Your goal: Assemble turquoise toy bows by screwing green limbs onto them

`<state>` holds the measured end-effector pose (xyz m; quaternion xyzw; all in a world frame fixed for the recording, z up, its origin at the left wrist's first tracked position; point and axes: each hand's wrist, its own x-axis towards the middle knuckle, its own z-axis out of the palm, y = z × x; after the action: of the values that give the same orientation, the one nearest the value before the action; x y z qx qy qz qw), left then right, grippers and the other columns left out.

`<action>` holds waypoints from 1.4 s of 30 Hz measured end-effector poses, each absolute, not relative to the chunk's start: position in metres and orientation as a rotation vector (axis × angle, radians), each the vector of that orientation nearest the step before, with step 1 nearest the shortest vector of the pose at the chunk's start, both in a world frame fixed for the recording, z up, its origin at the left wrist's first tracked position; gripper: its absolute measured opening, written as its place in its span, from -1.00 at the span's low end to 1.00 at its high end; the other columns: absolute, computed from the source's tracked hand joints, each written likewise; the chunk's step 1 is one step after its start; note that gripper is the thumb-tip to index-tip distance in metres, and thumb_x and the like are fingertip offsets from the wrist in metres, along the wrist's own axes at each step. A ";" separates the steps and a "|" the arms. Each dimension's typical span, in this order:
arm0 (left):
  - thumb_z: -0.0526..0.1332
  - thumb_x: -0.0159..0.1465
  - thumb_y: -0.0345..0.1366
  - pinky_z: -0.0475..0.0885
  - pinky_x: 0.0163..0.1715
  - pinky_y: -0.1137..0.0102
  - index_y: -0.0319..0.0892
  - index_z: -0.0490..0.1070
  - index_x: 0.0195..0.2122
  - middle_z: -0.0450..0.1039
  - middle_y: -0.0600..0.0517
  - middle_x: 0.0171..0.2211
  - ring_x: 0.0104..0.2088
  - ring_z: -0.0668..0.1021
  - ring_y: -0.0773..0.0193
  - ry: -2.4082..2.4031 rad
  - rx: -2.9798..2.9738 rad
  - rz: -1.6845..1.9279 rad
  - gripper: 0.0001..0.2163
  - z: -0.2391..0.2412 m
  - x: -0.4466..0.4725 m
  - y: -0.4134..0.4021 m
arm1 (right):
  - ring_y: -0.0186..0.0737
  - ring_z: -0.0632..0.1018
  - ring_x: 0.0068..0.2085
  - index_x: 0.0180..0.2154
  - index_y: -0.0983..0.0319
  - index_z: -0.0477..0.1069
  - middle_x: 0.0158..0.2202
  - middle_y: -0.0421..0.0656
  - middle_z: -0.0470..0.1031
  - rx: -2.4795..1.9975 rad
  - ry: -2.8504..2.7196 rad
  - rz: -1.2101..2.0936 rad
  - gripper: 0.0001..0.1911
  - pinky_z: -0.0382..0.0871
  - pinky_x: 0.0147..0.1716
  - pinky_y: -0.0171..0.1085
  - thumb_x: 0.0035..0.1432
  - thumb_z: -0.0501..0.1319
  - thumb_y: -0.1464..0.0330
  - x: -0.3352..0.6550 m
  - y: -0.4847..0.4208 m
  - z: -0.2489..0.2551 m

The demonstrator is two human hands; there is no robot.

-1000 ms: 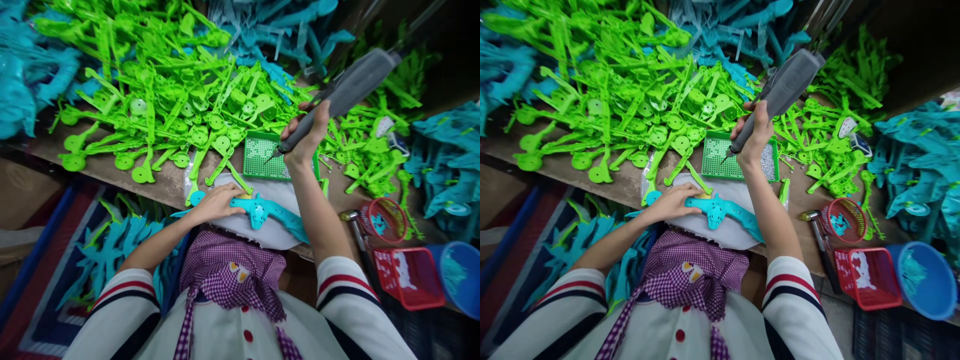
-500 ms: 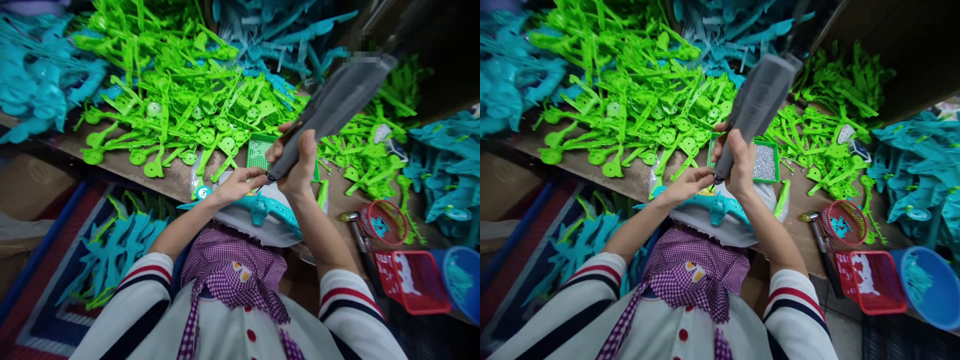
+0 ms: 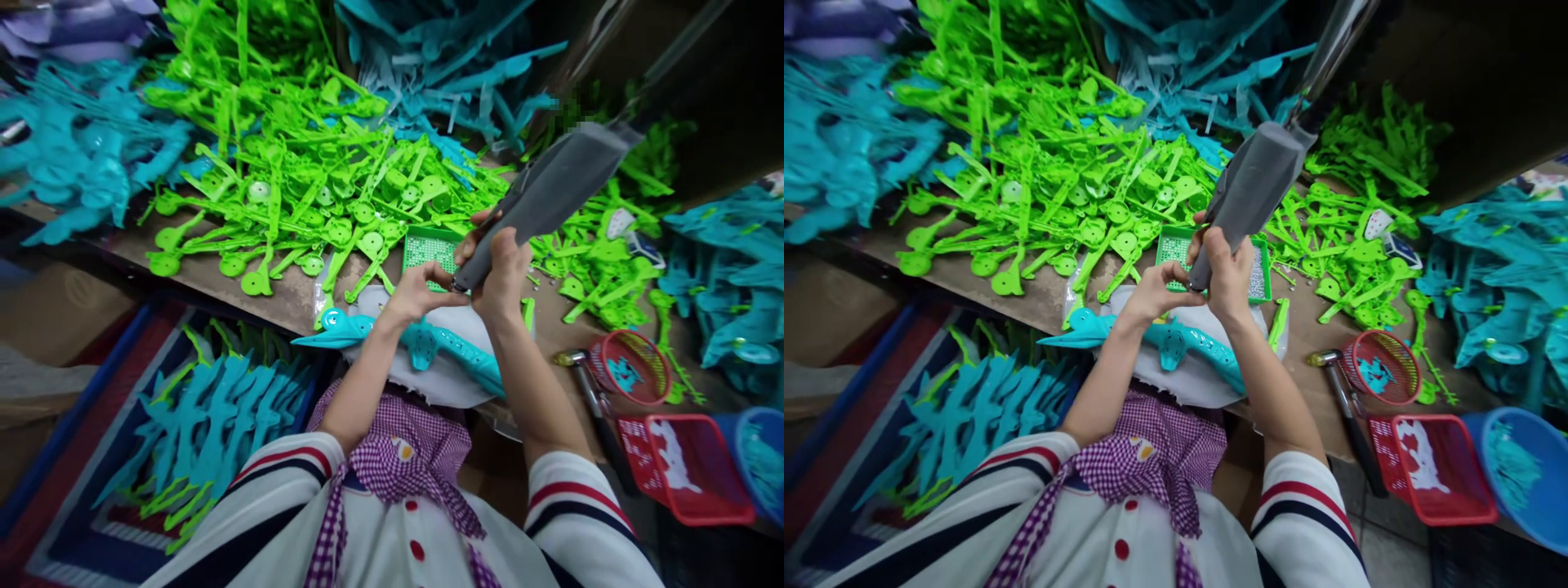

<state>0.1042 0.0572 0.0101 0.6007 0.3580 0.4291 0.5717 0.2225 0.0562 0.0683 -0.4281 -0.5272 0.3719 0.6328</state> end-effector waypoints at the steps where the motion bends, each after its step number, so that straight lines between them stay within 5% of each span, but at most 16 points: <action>1: 0.49 0.04 0.05 0.45 -0.15 0.23 -0.16 0.42 -0.36 0.54 -0.01 -0.34 -0.28 0.56 0.21 0.933 1.434 1.075 -0.58 0.010 0.112 0.057 | -0.28 0.42 -0.53 -0.23 0.04 0.46 -0.54 -0.27 0.36 -0.984 -1.217 0.829 -0.49 0.30 -0.54 -0.21 0.07 0.23 -0.22 0.226 0.060 0.067; 7: 0.37 0.25 -0.05 0.35 0.20 0.05 -0.05 0.42 0.03 0.48 -0.10 0.06 0.14 0.48 0.00 1.114 1.877 1.096 -0.61 0.023 0.055 0.014 | -0.33 0.41 -0.59 -0.25 0.11 0.50 -0.59 -0.30 0.34 -0.953 -1.146 0.711 -0.52 0.30 -0.54 -0.25 0.14 0.21 -0.16 0.226 0.089 0.050; 10: 0.26 0.35 -0.10 0.35 0.23 0.06 -0.03 0.40 0.05 0.45 -0.06 0.02 0.13 0.48 0.04 1.561 1.884 1.133 -0.71 0.015 -0.025 -0.024 | -0.34 0.43 -0.59 -0.23 0.12 0.50 -0.60 -0.31 0.33 -0.962 -1.160 0.753 -0.47 0.33 -0.54 -0.27 0.07 0.25 -0.19 0.211 0.115 0.038; 14: 0.28 0.26 -0.02 0.51 -0.04 0.18 -0.11 0.40 0.04 0.44 -0.10 -0.04 -0.03 0.54 0.07 1.926 1.580 1.024 -0.60 -0.014 -0.100 -0.057 | -0.28 0.48 -0.54 -0.16 0.12 0.49 -0.56 -0.28 0.33 -0.995 -1.154 0.792 -0.37 0.39 -0.52 -0.24 0.04 0.20 -0.26 0.192 0.147 0.017; 20: 0.35 0.06 0.22 0.55 -0.38 0.32 -0.19 0.51 -0.16 0.57 -0.03 -0.31 -0.43 0.59 0.23 1.661 1.003 0.930 -0.44 -0.042 -0.100 -0.059 | -0.31 0.43 -0.57 -0.19 0.12 0.46 -0.56 -0.28 0.30 -0.957 -1.131 0.789 -0.40 0.35 -0.55 -0.24 0.08 0.18 -0.25 0.182 0.164 -0.009; 33: 0.57 -0.28 -0.09 0.57 -0.40 0.45 -0.23 0.59 -0.47 0.59 0.04 -0.48 -0.48 0.56 0.36 1.650 0.473 1.321 -0.59 -0.057 -0.081 -0.057 | -0.26 0.52 -0.49 -0.21 0.16 0.45 -0.53 -0.27 0.30 -0.999 -1.201 0.725 -0.35 0.43 -0.48 -0.20 0.14 0.06 -0.27 0.178 0.164 -0.017; 42: 0.57 -0.36 -0.16 0.57 -0.45 0.45 -0.22 0.52 -0.55 0.55 0.08 -0.55 -0.52 0.57 0.34 1.633 0.435 1.336 -0.61 -0.052 -0.082 -0.050 | -0.33 0.38 -0.68 -0.19 0.12 0.42 -0.61 -0.35 0.22 -0.909 -1.046 0.638 -0.36 0.25 -0.69 -0.30 0.04 0.17 -0.28 0.203 0.134 0.041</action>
<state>-0.0815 -0.0499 -0.0524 0.1778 0.6677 0.5461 0.4737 0.2031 0.1338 0.0405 -0.4119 -0.4735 0.2888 0.7230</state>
